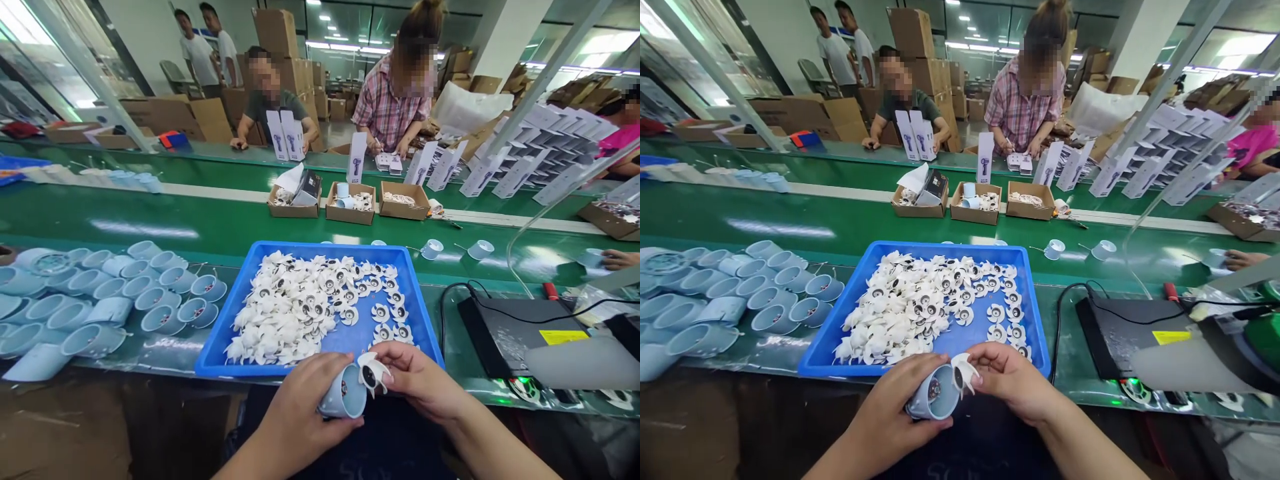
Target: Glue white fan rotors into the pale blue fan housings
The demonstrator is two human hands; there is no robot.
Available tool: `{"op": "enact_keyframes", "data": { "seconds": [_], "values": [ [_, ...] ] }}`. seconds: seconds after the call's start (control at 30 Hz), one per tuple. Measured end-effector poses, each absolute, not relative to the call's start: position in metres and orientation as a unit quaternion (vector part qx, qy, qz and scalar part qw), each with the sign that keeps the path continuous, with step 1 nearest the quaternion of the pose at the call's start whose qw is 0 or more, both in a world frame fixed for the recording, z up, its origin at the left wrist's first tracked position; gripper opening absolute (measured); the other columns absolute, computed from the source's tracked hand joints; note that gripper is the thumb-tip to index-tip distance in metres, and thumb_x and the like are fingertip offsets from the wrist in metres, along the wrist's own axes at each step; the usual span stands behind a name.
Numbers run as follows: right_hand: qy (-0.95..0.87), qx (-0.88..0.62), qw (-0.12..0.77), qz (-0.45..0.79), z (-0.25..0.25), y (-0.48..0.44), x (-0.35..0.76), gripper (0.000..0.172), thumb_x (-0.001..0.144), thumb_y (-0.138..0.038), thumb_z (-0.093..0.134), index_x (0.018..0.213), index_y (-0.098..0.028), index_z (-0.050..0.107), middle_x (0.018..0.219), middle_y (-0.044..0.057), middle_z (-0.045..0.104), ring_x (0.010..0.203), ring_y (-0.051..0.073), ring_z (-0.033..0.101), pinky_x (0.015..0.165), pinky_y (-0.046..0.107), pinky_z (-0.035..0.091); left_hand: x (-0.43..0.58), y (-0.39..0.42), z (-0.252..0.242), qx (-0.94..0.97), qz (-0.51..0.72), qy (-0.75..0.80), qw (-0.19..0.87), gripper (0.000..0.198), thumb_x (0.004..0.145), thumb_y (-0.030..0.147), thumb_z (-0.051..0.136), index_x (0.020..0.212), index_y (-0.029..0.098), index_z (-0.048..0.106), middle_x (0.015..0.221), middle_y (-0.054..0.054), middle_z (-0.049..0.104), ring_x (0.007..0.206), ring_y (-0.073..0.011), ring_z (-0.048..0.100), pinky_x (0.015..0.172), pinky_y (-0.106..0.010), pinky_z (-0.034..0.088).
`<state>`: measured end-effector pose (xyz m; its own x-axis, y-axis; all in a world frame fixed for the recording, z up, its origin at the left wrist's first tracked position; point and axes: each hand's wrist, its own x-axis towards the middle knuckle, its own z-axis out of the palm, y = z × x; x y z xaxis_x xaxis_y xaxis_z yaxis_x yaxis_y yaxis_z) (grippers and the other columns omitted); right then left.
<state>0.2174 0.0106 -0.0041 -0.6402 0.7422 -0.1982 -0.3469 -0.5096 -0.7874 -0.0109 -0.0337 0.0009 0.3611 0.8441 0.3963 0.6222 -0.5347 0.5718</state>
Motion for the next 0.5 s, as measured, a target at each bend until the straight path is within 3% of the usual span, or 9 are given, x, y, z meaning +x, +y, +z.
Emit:
{"op": "enact_keyframes", "data": {
  "seconds": [0.1, 0.27, 0.4, 0.5],
  "values": [
    [-0.531, -0.311, 0.31, 0.724, 0.01, 0.008, 0.216, 0.026, 0.081, -0.029, 0.076, 0.104, -0.02, 0.068, 0.09, 0.004, 0.065, 0.079, 0.015, 0.06, 0.073, 0.027, 0.046, -0.01, -0.035, 0.005, 0.814, 0.339, 0.448, 0.15, 0.067, 0.074, 0.041, 0.078, 0.132, 0.028, 0.046, 0.114, -0.008, 0.07, 0.103, -0.0265, 0.068, 0.09, -0.037, 0.056],
    [-0.804, -0.378, 0.233, 0.395, 0.027, -0.001, 0.199, 0.018, 0.079, -0.007, 0.069, 0.092, -0.02, 0.07, 0.089, 0.004, 0.056, 0.08, 0.018, 0.054, 0.073, 0.033, 0.044, -0.001, -0.035, -0.001, 0.826, 0.355, 0.426, 0.103, 0.054, 0.084, 0.024, 0.065, 0.133, 0.024, 0.045, 0.115, -0.009, 0.07, 0.106, -0.0248, 0.067, 0.096, -0.038, 0.053],
    [-0.829, -0.395, 0.209, 0.337, 0.023, 0.001, 0.19, 0.013, 0.078, -0.004, 0.07, 0.077, -0.016, 0.066, 0.084, 0.003, 0.049, 0.078, 0.019, 0.052, 0.07, 0.032, 0.043, 0.011, -0.036, -0.009, 0.813, 0.374, 0.435, 0.094, 0.051, 0.085, 0.016, 0.061, 0.133, 0.022, 0.044, 0.116, -0.009, 0.069, 0.106, -0.0232, 0.066, 0.097, -0.037, 0.052],
    [-0.811, -0.351, 0.305, 0.355, 0.018, 0.002, 0.205, 0.018, 0.083, -0.008, 0.066, 0.095, -0.021, 0.068, 0.092, 0.003, 0.048, 0.084, 0.018, 0.053, 0.074, 0.031, 0.046, 0.006, -0.029, -0.002, 0.831, 0.346, 0.422, 0.105, 0.059, 0.083, 0.028, 0.07, 0.136, 0.023, 0.043, 0.123, -0.01, 0.065, 0.111, -0.0254, 0.063, 0.098, -0.039, 0.052]
  ]
}}
